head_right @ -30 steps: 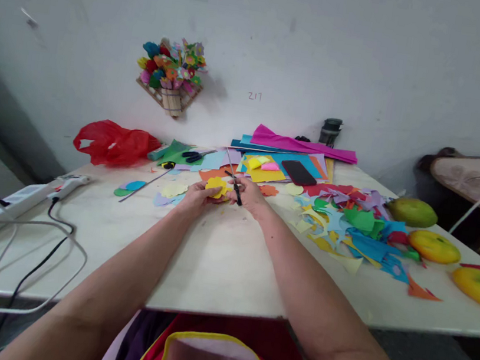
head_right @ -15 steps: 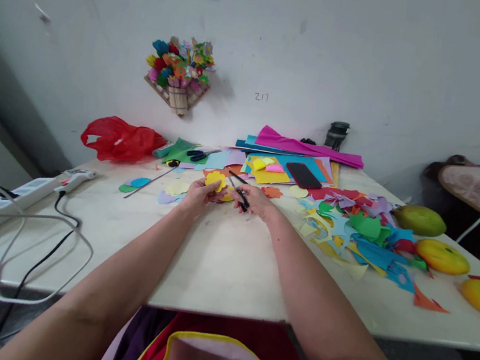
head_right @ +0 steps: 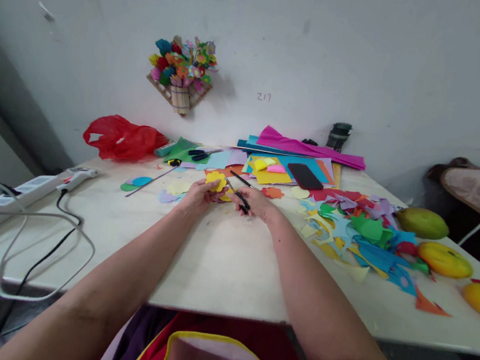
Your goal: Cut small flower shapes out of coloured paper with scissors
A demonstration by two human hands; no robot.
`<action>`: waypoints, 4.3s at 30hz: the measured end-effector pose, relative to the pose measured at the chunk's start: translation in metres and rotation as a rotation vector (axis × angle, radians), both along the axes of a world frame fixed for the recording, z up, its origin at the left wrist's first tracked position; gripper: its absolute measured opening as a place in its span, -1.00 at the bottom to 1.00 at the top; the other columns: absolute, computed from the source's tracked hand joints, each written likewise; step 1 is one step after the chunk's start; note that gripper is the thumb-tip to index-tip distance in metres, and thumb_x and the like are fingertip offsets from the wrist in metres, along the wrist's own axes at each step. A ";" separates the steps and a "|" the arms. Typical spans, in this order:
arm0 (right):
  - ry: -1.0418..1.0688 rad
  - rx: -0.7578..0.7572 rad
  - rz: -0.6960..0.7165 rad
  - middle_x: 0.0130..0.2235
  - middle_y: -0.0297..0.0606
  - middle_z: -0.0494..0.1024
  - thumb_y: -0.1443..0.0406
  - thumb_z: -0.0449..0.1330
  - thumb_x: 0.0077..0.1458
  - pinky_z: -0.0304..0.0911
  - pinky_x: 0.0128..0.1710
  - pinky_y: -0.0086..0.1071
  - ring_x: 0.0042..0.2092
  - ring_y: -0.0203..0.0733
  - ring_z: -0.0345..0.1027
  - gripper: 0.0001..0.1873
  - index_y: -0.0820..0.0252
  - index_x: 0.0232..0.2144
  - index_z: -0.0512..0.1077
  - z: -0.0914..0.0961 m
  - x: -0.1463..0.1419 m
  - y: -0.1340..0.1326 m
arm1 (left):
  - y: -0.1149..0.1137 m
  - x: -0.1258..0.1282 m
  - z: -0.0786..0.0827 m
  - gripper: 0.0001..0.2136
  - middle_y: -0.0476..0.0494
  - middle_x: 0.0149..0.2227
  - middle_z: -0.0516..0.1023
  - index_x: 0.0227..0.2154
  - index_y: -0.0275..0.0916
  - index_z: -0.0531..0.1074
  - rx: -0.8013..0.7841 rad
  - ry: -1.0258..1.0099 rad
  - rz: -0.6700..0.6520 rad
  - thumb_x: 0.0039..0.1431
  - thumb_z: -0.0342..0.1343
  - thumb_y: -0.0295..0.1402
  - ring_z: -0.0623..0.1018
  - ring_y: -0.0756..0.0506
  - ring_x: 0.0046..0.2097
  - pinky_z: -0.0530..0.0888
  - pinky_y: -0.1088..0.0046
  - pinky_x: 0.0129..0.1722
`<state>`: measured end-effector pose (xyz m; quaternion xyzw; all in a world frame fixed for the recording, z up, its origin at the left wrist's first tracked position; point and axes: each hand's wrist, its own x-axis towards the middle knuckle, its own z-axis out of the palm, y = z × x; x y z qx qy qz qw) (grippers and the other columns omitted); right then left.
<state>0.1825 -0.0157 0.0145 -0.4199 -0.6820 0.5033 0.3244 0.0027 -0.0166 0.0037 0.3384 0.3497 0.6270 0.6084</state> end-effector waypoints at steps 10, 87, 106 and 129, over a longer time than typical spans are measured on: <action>-0.025 0.013 0.004 -0.60 -0.41 0.43 0.14 0.27 0.07 -0.03 -0.74 -0.58 -0.65 -0.45 0.23 -0.71 0.20 -0.50 0.33 0.002 -0.001 -0.002 | 0.005 -0.002 -0.005 -0.89 -0.21 -0.36 0.61 -0.36 -0.40 0.49 -0.030 -0.002 -0.043 0.01 0.27 -0.56 0.65 -0.10 -0.32 0.63 0.41 -0.25; 0.072 -0.085 0.058 -0.65 -0.46 0.30 0.23 0.33 -0.06 -0.01 -0.70 -0.52 -0.65 -0.43 0.08 -0.80 0.19 -0.51 0.39 -0.008 0.002 0.011 | 0.003 -0.004 -0.003 -0.77 -0.28 -0.45 0.62 -0.37 -0.40 0.49 -0.002 0.140 -0.015 0.07 0.28 -0.29 0.64 -0.14 -0.43 0.59 0.39 -0.39; 0.149 -0.124 -0.008 -0.65 -0.42 0.35 0.34 0.28 -0.13 -0.03 -0.66 -0.49 -0.63 -0.41 0.11 -0.91 0.24 -0.49 0.43 0.001 0.000 0.003 | 0.005 -0.007 -0.006 -0.81 -0.32 -0.40 0.63 -0.37 -0.42 0.51 0.037 0.147 -0.028 0.01 0.28 -0.37 0.64 -0.15 -0.40 0.60 0.35 -0.36; -0.045 -0.016 0.072 -0.65 -0.47 0.34 0.10 0.31 -0.03 0.03 -0.69 -0.54 -0.66 -0.44 0.15 -0.68 0.20 -0.50 0.34 -0.001 0.003 0.004 | 0.004 -0.006 -0.003 -0.83 -0.25 -0.45 0.60 -0.43 -0.39 0.50 0.045 0.125 -0.006 -0.05 0.31 -0.39 0.62 -0.13 -0.43 0.59 0.40 -0.42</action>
